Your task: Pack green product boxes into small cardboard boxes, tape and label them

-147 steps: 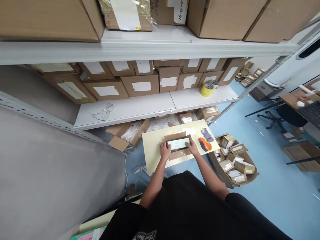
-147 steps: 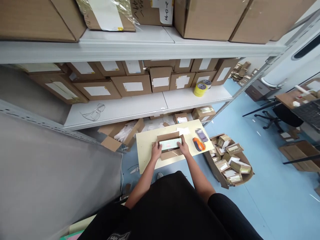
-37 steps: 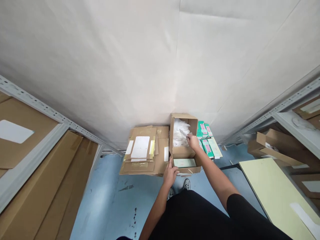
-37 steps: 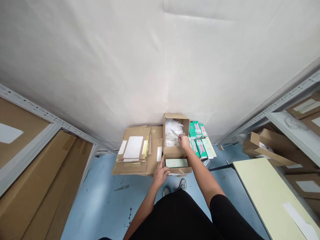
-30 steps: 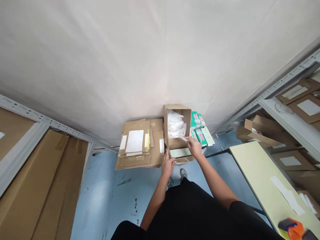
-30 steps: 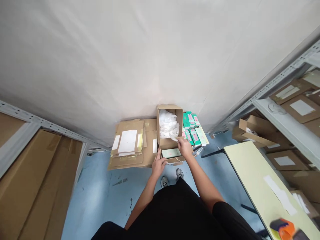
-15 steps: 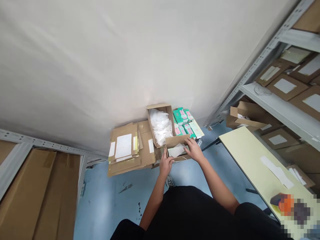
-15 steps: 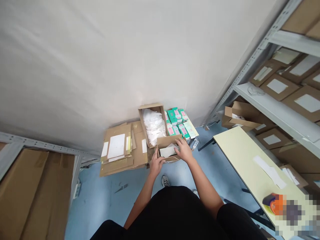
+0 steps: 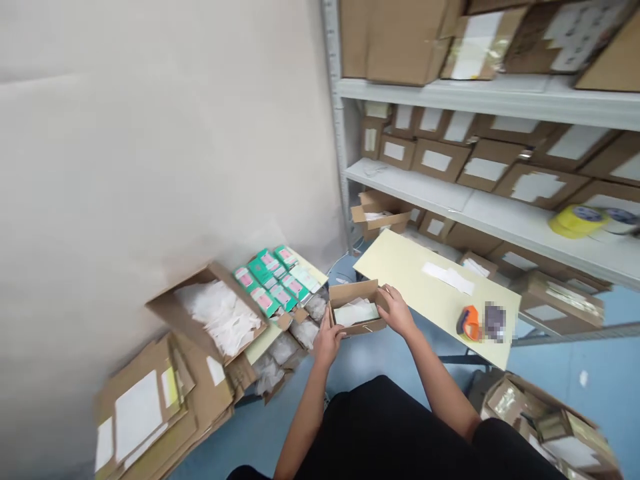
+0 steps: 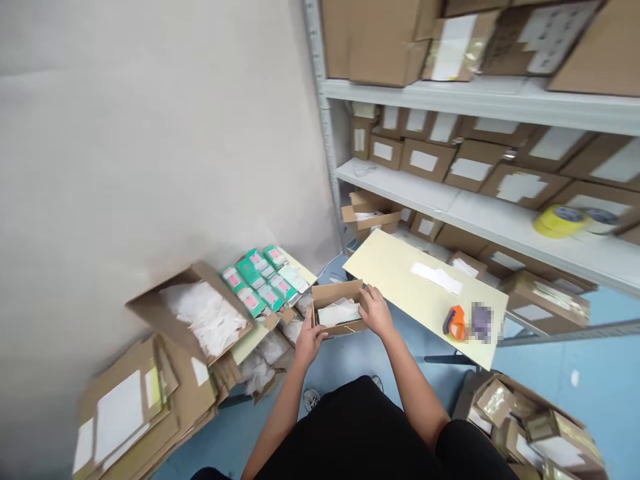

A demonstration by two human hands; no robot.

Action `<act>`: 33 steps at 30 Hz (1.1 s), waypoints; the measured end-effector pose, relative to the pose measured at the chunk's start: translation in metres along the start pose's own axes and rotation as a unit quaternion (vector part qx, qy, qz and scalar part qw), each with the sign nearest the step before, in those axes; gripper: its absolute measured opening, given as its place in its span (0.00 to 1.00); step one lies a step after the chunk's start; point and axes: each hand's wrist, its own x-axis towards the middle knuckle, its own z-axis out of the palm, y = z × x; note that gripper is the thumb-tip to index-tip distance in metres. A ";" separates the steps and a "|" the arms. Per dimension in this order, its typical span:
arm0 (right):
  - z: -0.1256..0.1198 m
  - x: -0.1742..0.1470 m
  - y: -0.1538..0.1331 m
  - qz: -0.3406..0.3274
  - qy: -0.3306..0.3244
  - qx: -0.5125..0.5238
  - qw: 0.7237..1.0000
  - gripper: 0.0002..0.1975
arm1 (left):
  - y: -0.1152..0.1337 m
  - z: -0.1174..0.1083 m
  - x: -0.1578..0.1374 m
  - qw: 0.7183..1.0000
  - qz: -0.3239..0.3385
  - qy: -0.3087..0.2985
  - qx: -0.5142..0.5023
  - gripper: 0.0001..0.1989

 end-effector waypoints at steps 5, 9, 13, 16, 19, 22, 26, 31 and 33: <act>-0.053 -0.027 0.081 0.099 0.075 -0.007 0.992 0.29 | 0.060 0.048 0.061 0.995 0.080 -0.065 0.001 0.07; -0.079 -0.035 0.119 0.160 0.116 -0.023 0.980 0.29 | 0.088 0.074 0.106 0.983 0.146 -0.111 0.000 0.07; -0.090 -0.029 0.144 0.215 0.131 -0.043 0.967 0.29 | 0.093 0.097 0.151 0.970 0.191 -0.147 -0.015 0.07; -0.094 -0.016 0.155 0.252 0.135 -0.055 0.957 0.29 | 0.090 0.114 0.193 0.962 0.205 -0.178 -0.027 0.08; -0.098 0.002 0.158 0.297 0.137 -0.060 0.943 0.29 | 0.089 0.132 0.242 0.950 0.220 -0.218 -0.038 0.08; -0.101 0.023 0.156 0.327 0.142 -0.062 0.932 0.30 | 0.093 0.153 0.293 0.936 0.236 -0.256 -0.049 0.08; -0.094 0.044 0.154 0.365 0.156 -0.058 0.916 0.31 | 0.101 0.186 0.352 0.919 0.235 -0.312 -0.059 0.10; -0.063 0.049 0.152 0.415 0.140 -0.037 0.898 0.33 | 0.098 0.221 0.387 0.896 0.246 -0.366 -0.044 0.11; -0.051 0.046 0.152 0.442 0.130 -0.027 0.887 0.35 | 0.092 0.227 0.391 0.897 0.244 -0.366 -0.038 0.19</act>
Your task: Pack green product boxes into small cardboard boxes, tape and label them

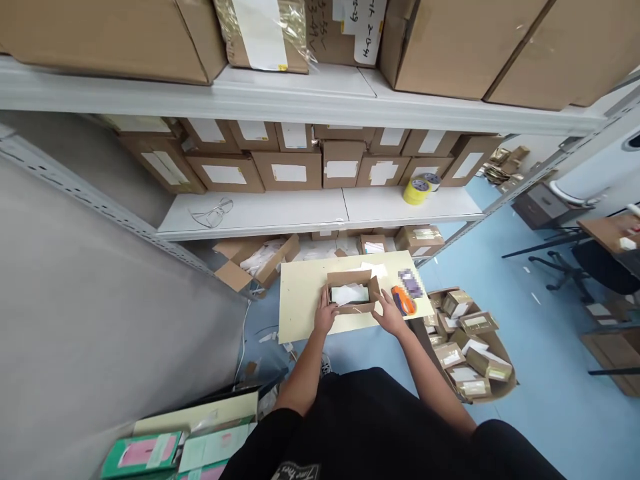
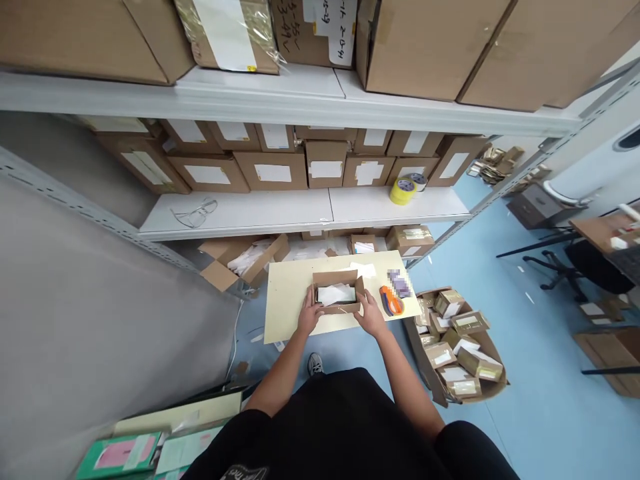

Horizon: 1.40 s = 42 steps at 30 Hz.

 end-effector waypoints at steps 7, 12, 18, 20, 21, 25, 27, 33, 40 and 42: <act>0.018 -0.001 0.019 0.064 0.033 0.025 0.997 0.38 | -0.027 -0.003 -0.012 0.962 -0.201 0.096 -0.157 0.50; 0.030 -0.001 0.039 0.111 0.077 0.061 0.989 0.40 | -0.026 -0.005 -0.011 0.974 -0.112 0.058 -0.189 0.36; 0.040 0.004 0.048 0.152 0.063 0.090 0.982 0.45 | -0.013 0.000 -0.014 0.994 0.033 -0.104 -0.007 0.51; 0.043 0.009 0.043 0.135 0.036 0.098 0.985 0.45 | -0.011 0.002 -0.017 0.994 0.031 -0.105 0.025 0.51; 0.044 0.012 0.040 0.120 0.014 0.101 0.988 0.44 | -0.011 0.002 -0.018 0.994 0.031 -0.098 0.030 0.50; 0.047 0.023 0.031 0.032 -0.113 0.085 0.989 0.42 | -0.010 -0.002 -0.018 0.995 0.045 -0.084 0.016 0.43; 0.046 0.026 0.031 0.016 -0.136 0.074 0.988 0.43 | -0.010 -0.008 -0.015 0.994 0.048 -0.098 -0.003 0.39; 0.046 0.032 0.036 0.071 -0.027 0.177 0.981 0.35 | -0.007 -0.025 0.002 0.994 0.003 -0.087 -0.066 0.28; 0.066 0.052 0.032 0.198 0.063 0.126 0.970 0.30 | 0.022 -0.016 0.020 0.990 -0.119 0.073 -0.007 0.35; 0.070 0.055 0.032 0.226 0.049 0.102 0.967 0.31 | 0.032 -0.014 0.025 0.986 -0.131 0.092 0.046 0.38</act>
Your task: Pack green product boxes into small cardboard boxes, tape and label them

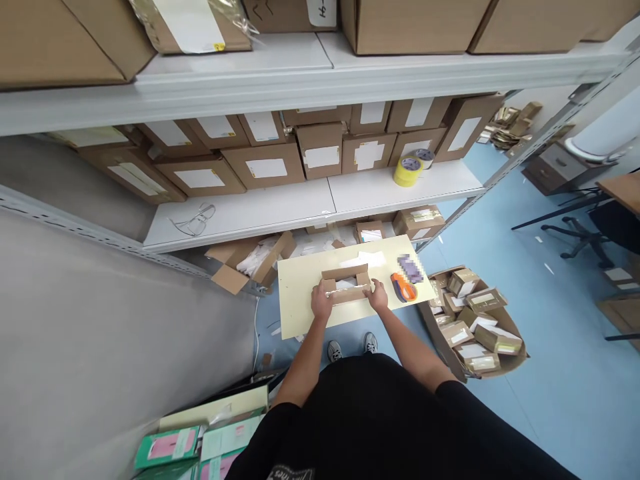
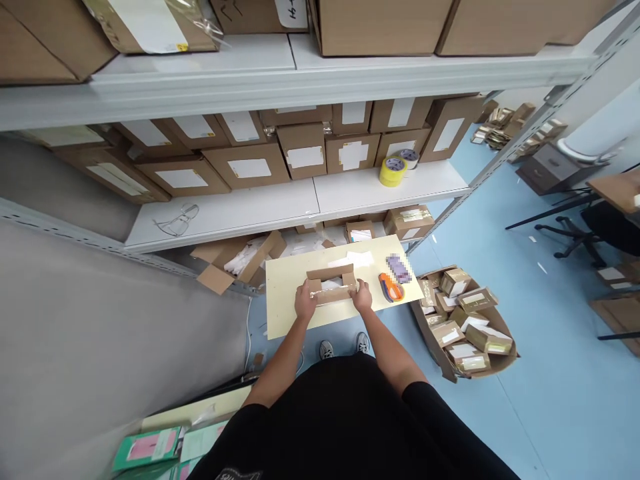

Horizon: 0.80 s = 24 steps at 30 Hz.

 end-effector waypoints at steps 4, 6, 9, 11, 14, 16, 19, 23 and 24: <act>0.001 0.002 0.001 0.036 -0.026 -0.017 0.999 0.32 | 0.021 -0.010 0.016 0.996 0.059 -0.006 0.069 0.47; -0.002 0.003 0.000 0.044 -0.039 -0.018 0.998 0.33 | 0.028 -0.019 0.026 0.990 0.102 -0.035 0.095 0.48; -0.004 0.004 -0.003 0.048 -0.043 -0.010 0.998 0.35 | 0.032 -0.027 0.032 0.979 0.130 -0.068 0.142 0.42; -0.004 0.003 -0.004 0.041 -0.033 -0.001 0.999 0.36 | 0.029 -0.024 0.026 0.971 0.139 -0.095 0.171 0.35; -0.003 0.001 -0.001 0.025 -0.022 0.013 0.999 0.35 | 0.020 -0.010 0.008 0.960 0.145 -0.129 0.200 0.29; -0.006 0.002 0.004 0.001 -0.014 0.026 1.000 0.32 | 0.014 0.002 -0.004 0.960 0.138 -0.123 0.212 0.29; -0.022 0.010 0.020 -0.051 0.023 0.038 0.998 0.29 | 0.013 0.018 -0.014 0.960 0.132 -0.110 0.220 0.31; -0.060 0.029 0.058 -0.038 0.080 0.015 0.996 0.28 | 0.023 0.038 -0.017 0.958 0.132 -0.128 0.222 0.35; -0.069 0.034 0.069 -0.025 0.087 0.006 0.996 0.27 | 0.027 0.043 -0.018 0.957 0.130 -0.136 0.219 0.36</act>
